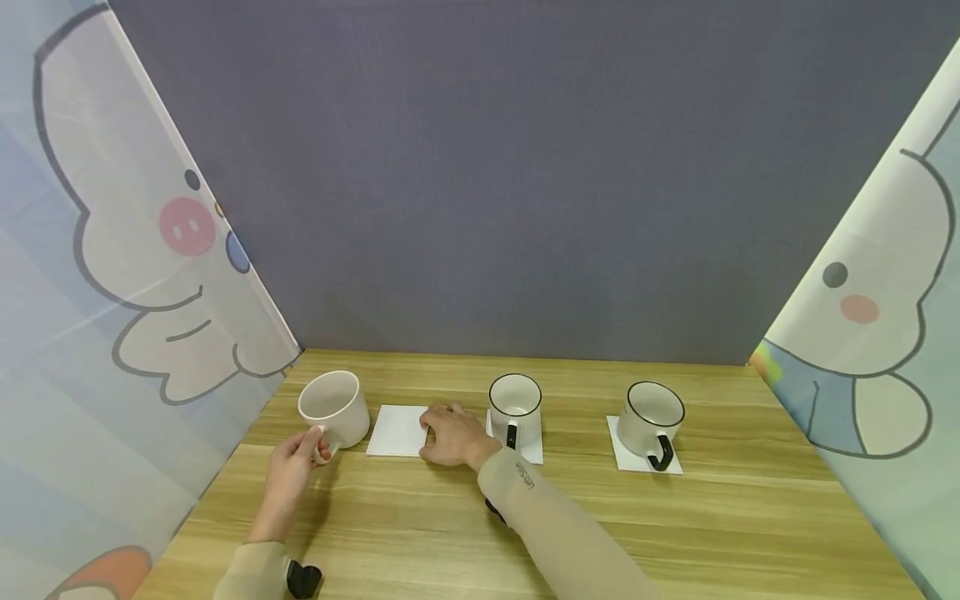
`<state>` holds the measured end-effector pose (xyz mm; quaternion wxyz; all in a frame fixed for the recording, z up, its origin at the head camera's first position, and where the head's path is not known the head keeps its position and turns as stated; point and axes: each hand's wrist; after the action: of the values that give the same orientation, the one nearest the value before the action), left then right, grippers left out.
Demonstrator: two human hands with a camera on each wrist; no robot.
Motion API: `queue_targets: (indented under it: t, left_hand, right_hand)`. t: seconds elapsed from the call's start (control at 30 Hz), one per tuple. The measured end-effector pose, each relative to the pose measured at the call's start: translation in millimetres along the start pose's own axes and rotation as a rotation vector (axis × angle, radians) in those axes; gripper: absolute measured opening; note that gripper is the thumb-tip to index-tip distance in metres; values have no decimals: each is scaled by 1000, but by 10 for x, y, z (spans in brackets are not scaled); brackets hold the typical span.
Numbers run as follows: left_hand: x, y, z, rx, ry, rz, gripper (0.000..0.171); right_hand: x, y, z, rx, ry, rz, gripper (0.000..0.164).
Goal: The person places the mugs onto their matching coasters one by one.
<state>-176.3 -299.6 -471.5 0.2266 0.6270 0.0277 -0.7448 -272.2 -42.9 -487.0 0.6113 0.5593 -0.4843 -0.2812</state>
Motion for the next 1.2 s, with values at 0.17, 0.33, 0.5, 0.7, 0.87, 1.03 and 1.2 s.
queue_targets:
  t: [0.17, 0.33, 0.5, 0.7, 0.87, 1.03, 1.2]
  left_hand:
    - [-43, -20, -14, -36, -7, -11, 42]
    - [-103, -30, -12, -46, -9, 0, 42]
    - [-143, -57, -9, -62, -19, -10, 41]
    - [-158, -107, -21, -30, -36, -9, 43]
    - [-157, -161, -39, -35, -26, -31, 41]
    - [-182, -201, -52, -25, -31, -37, 42]
    - [-178, -222, -56, -5, -39, -16, 43]
  right_hand:
    - [2, -2, 1, -4, 0, 2, 40]
    - [1, -1, 8, -10, -5, 7, 40]
    - [-2, -5, 9, -15, -6, 8, 41]
    - [-7, -10, 14, -5, -10, 4, 42]
    - [0, -16, 15, -5, -6, 1, 42]
    - [3, -14, 11, -6, -8, -5, 41]
    - [-2, -28, 7, -7, -11, 0, 41]
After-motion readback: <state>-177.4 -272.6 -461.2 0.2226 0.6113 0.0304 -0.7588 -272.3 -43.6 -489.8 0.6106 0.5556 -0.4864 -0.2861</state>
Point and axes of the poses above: each hand's wrist, its own z-axis towards the middle knuckle, its own y-axis out of the back of the hand, x = y × z, and after that the axes turned 12 degrees about -y, right-handed
